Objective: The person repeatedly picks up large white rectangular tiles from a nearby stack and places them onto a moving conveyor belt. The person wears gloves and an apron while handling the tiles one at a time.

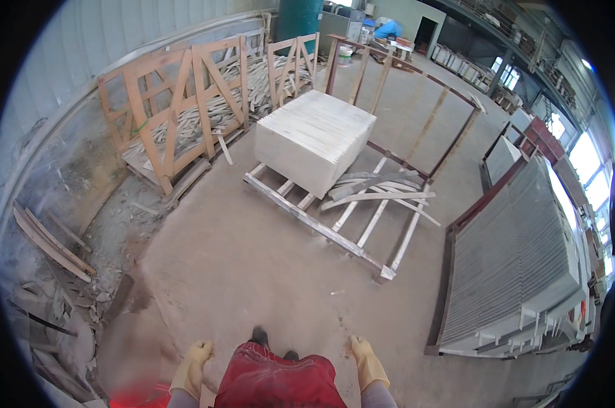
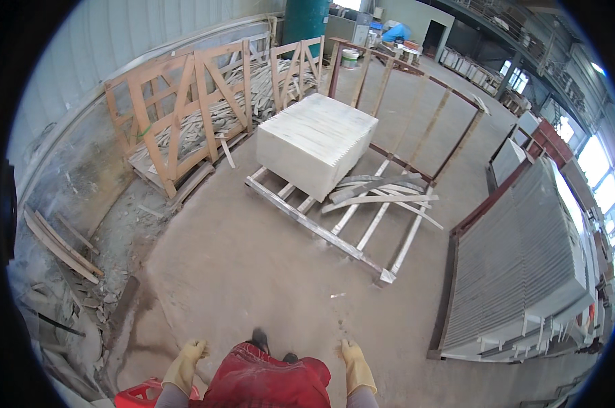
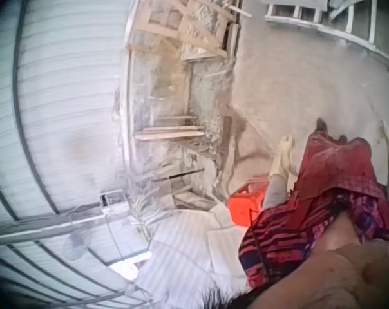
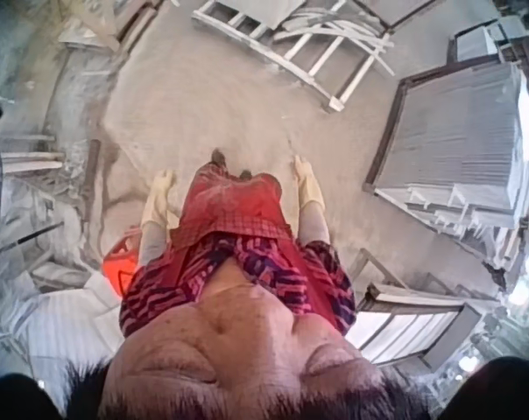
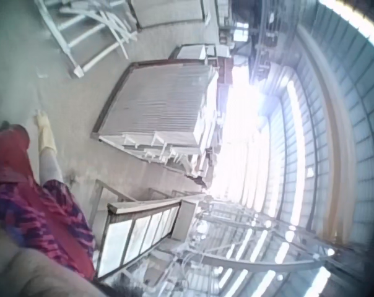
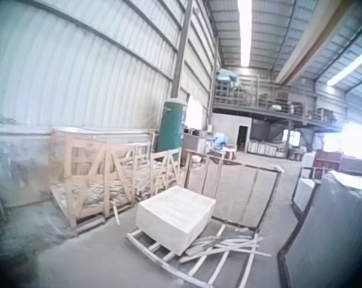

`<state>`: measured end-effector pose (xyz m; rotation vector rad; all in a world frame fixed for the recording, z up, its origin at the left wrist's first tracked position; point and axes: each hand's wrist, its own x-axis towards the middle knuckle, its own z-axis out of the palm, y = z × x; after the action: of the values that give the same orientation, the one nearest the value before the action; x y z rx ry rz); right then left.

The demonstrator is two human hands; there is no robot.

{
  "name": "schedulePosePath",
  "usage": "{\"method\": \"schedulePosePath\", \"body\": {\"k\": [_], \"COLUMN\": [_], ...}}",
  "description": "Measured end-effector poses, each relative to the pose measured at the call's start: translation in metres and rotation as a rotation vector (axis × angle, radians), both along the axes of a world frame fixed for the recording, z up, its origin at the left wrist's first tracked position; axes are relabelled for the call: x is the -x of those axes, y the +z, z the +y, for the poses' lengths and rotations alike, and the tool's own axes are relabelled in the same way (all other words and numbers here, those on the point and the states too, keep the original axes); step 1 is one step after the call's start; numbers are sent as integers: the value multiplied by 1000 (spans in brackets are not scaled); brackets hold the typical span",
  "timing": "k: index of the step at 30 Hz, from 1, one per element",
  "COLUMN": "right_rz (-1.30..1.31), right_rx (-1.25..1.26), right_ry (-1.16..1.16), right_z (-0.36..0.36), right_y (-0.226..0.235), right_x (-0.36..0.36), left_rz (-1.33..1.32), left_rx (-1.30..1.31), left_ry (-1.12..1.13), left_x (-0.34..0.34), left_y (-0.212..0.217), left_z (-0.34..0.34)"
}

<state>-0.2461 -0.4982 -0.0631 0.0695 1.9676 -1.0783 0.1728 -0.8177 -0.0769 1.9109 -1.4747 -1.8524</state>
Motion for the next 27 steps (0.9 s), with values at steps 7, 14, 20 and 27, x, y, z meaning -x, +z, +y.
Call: {"method": "schedulePosePath", "body": {"k": [7, 14, 20, 27], "right_rz": [-57, -351, -172, -179], "right_rx": [-65, -299, -127, -68], "right_ry": [-58, -146, -76, 85], "right_z": [-94, -139, -250, -399], "right_y": [-27, -52, -31, -6], "right_x": [46, 93, 161, 212], "left_rz": [-160, -277, -362, 74], "left_rx": [-262, -111, 235, -185], "left_ry": [160, 30, -271, -226], "left_x": [-3, 84, 226, 365], "left_y": [-28, -36, -5, 36], "left_z": [-102, -268, -394, -463]}}
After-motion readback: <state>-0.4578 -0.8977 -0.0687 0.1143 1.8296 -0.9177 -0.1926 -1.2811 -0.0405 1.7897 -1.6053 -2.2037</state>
